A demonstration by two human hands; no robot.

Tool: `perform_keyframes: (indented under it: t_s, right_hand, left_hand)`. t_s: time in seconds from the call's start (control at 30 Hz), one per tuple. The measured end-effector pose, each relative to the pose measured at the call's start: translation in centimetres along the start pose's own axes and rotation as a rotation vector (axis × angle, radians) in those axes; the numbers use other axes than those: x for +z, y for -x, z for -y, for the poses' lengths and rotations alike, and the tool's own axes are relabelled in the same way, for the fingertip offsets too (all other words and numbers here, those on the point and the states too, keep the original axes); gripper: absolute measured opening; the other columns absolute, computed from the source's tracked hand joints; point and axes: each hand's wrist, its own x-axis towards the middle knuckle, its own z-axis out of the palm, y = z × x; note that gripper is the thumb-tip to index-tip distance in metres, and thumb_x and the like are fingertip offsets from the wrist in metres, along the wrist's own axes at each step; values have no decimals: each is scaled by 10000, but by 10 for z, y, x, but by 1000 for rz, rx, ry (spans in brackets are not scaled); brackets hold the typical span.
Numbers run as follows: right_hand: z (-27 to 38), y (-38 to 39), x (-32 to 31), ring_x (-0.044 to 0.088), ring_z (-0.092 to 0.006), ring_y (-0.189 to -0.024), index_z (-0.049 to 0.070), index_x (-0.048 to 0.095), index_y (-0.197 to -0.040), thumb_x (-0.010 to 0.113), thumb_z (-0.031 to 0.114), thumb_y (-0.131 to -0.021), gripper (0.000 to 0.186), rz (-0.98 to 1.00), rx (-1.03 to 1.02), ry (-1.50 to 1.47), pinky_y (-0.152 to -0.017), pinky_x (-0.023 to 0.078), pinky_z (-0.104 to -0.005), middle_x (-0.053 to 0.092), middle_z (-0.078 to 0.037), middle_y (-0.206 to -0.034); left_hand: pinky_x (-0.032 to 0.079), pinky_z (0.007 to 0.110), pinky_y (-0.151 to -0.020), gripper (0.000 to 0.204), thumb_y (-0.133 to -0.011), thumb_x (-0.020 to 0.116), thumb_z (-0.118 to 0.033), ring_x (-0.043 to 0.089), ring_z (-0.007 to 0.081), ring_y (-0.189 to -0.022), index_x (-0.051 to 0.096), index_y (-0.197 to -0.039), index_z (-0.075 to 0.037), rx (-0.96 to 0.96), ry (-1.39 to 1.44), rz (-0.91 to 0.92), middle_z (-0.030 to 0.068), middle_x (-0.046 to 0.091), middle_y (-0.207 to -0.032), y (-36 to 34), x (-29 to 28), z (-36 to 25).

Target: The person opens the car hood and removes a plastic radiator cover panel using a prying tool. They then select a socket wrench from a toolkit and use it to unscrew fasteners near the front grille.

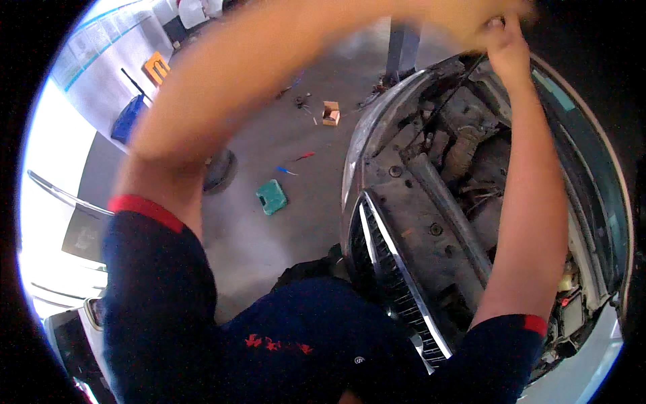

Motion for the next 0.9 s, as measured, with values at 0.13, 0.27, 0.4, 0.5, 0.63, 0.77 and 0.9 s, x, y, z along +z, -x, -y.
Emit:
perform_keyframes:
  t_s: [0.13,0.27,0.4,0.5,0.63,0.77,0.9]
  right_hand:
    - [17,8,7,662,-312,-815,46,629,-1185,583,101,-1008,191,109,-27,56,-793,537,-422,655,-163,-911]
    - [5,68,-12,600,-276,-1256,40,549,-1384,603,265,-1021,431,575,266,-21,-1066,465,-397,615,-152,-1368]
    - [90,235,-16,622,-285,-1214,8,577,-1340,613,214,-1002,396,925,608,-181,-1054,475,-403,636,-187,-1313]
    - [140,373,-12,600,-269,-1235,-3,611,-1298,602,216,-1022,353,1317,817,-483,-1076,457,-392,645,-166,-1287]
    - [200,546,24,661,-193,-1077,1,627,-1270,621,211,-1022,325,1068,1312,-492,-958,516,-330,702,-126,-1179]
    - [232,569,43,674,-194,-999,19,640,-1268,648,241,-1000,348,1065,1400,-326,-890,526,-320,715,-116,-1105]
    - [238,496,91,696,-235,-993,33,641,-1270,651,236,-992,345,1119,1333,-178,-891,537,-343,721,-137,-1114]
  left_hand:
    - [465,459,-1049,467,-882,644,-143,586,370,-1241,585,-1335,-41,-732,582,261,204,610,-1327,279,43,-104]
    - [506,434,-964,396,-873,632,-184,642,353,-1134,625,-1237,-28,-1497,461,900,215,664,-1201,581,58,-265]
    - [515,456,-909,346,-839,650,-236,657,349,-1066,682,-1126,-46,-1606,687,1593,206,688,-1126,768,-48,-412]
    - [521,473,-867,321,-813,663,-274,668,346,-1015,725,-1043,-59,-1153,1082,1765,199,706,-1070,831,-94,-429]
    - [537,486,-815,317,-906,559,-293,680,375,-918,708,-1030,-42,-1389,645,1484,219,706,-974,872,-37,-365]
    - [530,459,-884,340,-990,499,-295,688,398,-998,685,-1103,-33,-1893,671,915,222,720,-1040,785,57,-178]
    - [535,440,-888,335,-983,522,-269,695,360,-1014,684,-1148,-26,-1669,733,704,209,727,-1059,750,107,-92]
